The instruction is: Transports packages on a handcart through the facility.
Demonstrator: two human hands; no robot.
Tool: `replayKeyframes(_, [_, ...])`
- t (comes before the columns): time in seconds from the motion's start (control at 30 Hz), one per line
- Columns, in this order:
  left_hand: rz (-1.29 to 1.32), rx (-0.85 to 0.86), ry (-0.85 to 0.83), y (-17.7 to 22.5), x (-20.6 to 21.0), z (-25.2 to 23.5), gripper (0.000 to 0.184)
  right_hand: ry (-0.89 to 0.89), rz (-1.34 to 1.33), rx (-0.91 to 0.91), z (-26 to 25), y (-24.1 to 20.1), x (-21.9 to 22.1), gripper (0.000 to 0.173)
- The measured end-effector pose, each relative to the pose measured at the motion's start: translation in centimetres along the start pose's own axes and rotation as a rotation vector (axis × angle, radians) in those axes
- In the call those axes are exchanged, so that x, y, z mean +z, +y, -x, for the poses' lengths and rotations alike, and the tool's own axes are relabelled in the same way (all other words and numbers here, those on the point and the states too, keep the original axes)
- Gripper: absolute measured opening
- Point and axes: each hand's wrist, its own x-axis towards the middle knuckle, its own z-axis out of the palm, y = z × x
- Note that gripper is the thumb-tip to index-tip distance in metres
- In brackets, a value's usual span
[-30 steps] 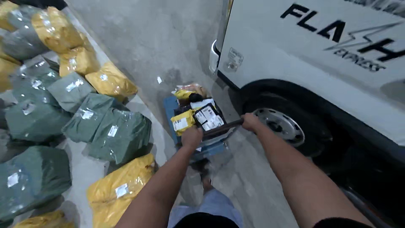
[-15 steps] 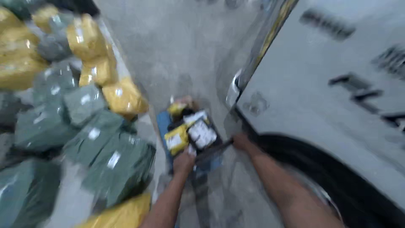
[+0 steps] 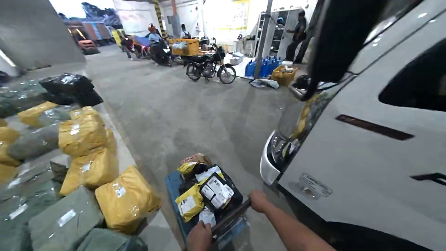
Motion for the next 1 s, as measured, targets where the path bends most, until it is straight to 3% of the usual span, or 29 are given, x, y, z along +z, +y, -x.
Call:
replayKeyframes(0.27, [0.002, -0.026, 0.016, -0.3, -12.5, -20.4, 0.048, -0.045, -0.057, -0.058, -16.2, -8.0, -12.4, 0.038])
replayKeyframes(0.33, [0.015, -0.033, 0.045, 0.9, -16.1, -25.6, 0.048, -0.054, -0.041, -0.066, -20.4, -9.6, -17.1, 0.040])
replayKeyframes(0.73, [-0.138, -0.074, 0.094, 3.5, -32.3, -55.7, 0.053, -0.073, 0.009, -0.129, -47.8, -18.1, -34.8, 0.037])
replayKeyframes(1.0, [-0.079, -0.044, 0.005, 5.6, -43.8, -76.5, 0.052, -0.073, -0.037, -0.106, -65.9, -23.8, -48.0, 0.037])
